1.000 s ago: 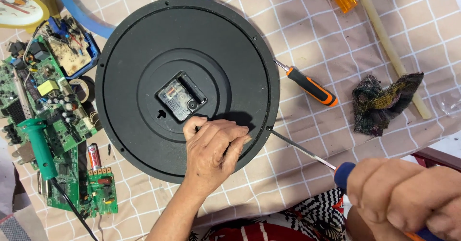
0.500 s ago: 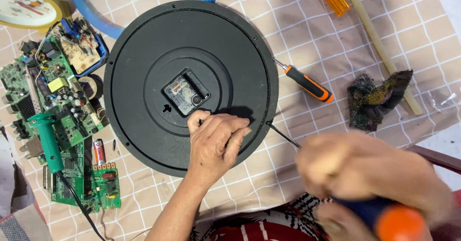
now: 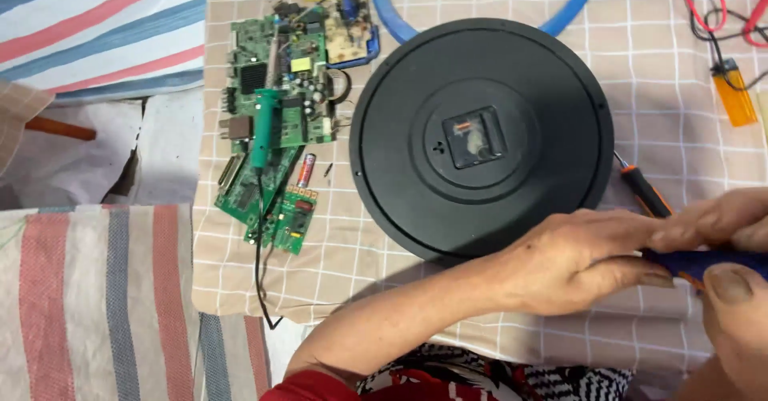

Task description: Repairing or disassembling a wall clock mechanism using a screwdriver on a workbench

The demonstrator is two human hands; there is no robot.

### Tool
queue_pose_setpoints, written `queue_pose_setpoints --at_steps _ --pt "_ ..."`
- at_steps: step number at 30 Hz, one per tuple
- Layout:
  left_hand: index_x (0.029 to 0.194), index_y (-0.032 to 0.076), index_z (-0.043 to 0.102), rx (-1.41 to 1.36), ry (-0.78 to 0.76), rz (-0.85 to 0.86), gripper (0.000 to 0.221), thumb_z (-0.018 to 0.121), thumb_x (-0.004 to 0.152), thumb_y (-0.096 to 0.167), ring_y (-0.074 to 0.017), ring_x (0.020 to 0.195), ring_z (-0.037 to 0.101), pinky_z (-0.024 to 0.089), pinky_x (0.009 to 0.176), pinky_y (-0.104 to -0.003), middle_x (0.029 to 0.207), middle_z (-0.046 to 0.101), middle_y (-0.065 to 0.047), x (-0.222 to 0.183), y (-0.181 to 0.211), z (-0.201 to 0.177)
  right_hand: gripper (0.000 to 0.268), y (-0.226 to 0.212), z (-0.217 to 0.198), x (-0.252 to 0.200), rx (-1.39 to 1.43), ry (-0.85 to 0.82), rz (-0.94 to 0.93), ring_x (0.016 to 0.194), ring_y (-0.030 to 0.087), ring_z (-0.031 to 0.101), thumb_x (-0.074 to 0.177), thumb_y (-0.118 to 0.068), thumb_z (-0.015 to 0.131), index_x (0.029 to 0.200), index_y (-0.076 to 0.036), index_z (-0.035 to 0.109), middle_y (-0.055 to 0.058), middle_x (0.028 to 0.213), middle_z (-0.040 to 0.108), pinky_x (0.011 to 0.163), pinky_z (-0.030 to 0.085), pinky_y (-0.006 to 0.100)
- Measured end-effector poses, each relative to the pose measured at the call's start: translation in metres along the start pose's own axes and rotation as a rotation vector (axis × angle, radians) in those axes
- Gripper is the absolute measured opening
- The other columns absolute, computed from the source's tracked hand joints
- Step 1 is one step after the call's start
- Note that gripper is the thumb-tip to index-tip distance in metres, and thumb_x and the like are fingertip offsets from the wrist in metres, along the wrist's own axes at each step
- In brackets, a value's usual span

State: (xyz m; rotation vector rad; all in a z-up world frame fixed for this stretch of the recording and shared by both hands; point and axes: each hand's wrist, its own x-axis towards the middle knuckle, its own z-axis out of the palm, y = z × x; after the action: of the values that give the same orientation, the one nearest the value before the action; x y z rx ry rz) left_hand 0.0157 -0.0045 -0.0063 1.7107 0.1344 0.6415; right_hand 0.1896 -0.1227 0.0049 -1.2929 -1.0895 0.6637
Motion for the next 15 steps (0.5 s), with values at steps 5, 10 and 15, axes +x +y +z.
queue_pose_setpoints --at_steps 5,10,15 --pt "0.141 0.03 0.051 0.048 0.068 0.077 0.039 0.064 0.106 0.041 -0.0172 0.131 0.072 0.063 0.118 -0.034 0.136 0.067 0.007 -0.001 -0.002 0.01 0.022 0.077 0.071 -0.014 -0.031 0.171 -0.055 0.102 0.019 0.048 0.115 -0.036 0.04 0.103 -0.018 0.035 0.001 0.104 0.043 0.107 0.046 0.032" --pt "0.147 0.022 0.047 0.115 0.014 0.057 0.056 0.068 0.098 0.039 -0.0231 0.137 0.07 0.061 0.116 -0.04 0.141 0.067 -0.002 -0.004 -0.003 0.013 0.064 -0.007 0.001 0.015 -0.098 -0.141 -0.181 0.044 0.012 0.046 0.084 -0.078 0.05 0.044 -0.031 0.034 -0.01 0.041 0.042 0.055 0.046 0.025" --pt "0.107 0.017 0.058 -0.032 -0.132 0.064 0.01 0.06 0.1 0.025 -0.0195 0.098 0.069 0.055 0.092 -0.035 0.105 0.067 -0.003 0.009 0.003 -0.004 0.02 0.217 -0.169 0.034 -0.137 -1.145 0.356 0.022 0.016 0.067 0.059 -0.005 0.086 0.042 -0.008 0.077 0.007 0.034 0.079 0.02 0.058 0.031"
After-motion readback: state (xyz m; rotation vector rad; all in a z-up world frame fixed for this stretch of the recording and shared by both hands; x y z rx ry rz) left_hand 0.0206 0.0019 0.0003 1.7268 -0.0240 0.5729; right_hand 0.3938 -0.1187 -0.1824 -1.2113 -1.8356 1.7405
